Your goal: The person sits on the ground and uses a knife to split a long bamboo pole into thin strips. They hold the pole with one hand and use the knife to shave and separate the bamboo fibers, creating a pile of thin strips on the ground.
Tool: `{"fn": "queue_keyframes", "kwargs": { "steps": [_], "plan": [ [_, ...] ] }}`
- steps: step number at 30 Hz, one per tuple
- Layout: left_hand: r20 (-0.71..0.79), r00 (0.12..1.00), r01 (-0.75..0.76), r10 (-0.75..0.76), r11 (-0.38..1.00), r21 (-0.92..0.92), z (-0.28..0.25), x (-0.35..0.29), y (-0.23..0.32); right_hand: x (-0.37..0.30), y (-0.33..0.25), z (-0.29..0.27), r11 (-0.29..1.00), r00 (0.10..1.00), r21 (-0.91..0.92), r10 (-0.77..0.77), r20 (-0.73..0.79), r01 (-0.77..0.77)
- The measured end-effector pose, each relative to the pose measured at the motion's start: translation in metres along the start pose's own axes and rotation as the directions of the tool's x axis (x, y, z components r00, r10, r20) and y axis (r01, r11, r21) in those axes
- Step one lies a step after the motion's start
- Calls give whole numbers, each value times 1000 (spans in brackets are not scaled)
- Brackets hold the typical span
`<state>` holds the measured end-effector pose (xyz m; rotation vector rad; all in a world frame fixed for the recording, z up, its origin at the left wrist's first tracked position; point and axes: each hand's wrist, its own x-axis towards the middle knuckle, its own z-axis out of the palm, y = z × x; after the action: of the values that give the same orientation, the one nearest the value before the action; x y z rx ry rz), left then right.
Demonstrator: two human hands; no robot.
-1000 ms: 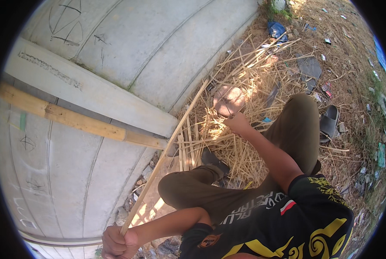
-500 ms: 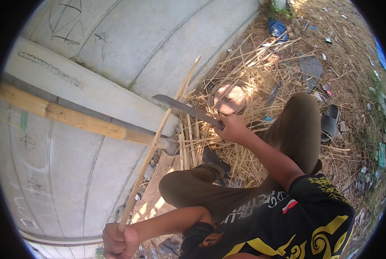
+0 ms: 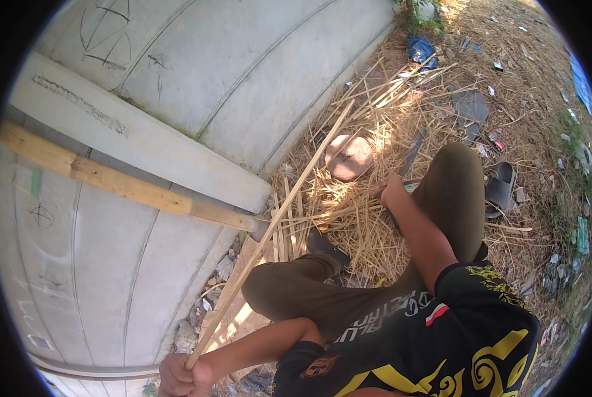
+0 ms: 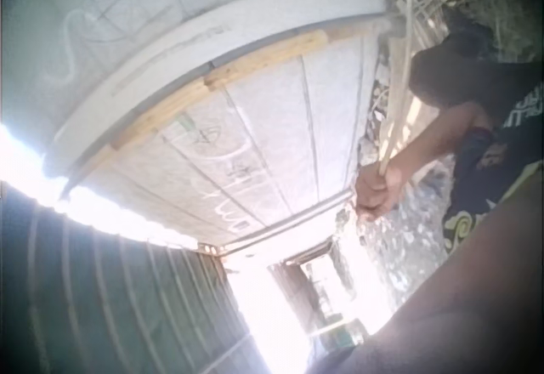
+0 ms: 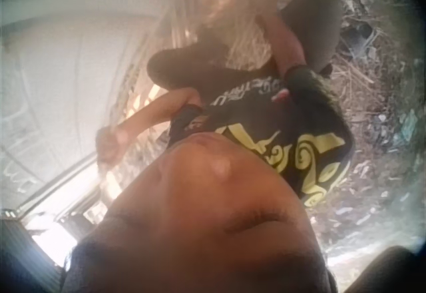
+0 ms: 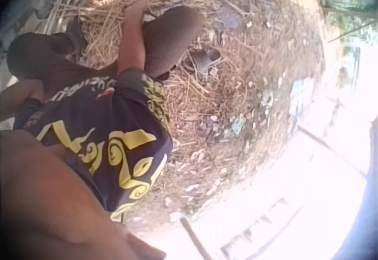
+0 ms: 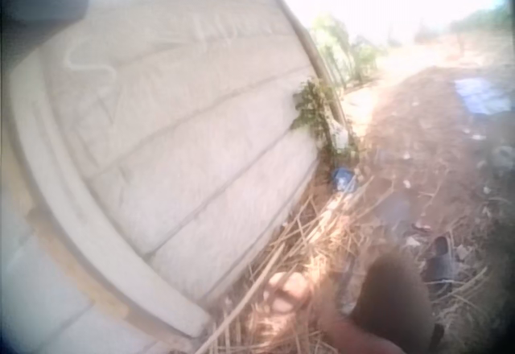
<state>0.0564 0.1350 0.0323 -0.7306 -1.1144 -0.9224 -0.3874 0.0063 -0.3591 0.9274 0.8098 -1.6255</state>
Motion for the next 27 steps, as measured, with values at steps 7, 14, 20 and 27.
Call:
{"fn": "queue_keyframes", "kwargs": {
  "steps": [7,14,20,27],
  "plan": [
    [-18,1000,-17,16,999,-29,-9,0,-6,-50,11,25,915,938,-287,-202,281,283],
    [-95,995,49,-41,995,85,-6,9,-37,-182,-1,66,738,826,-469,-208,524,484],
    [-177,982,103,-59,962,252,0,-18,-110,-183,-44,33,492,826,-705,-55,561,511],
    [-192,889,456,-415,832,316,-50,-92,-206,-164,-38,9,544,880,-750,43,474,377]
  ]
}}
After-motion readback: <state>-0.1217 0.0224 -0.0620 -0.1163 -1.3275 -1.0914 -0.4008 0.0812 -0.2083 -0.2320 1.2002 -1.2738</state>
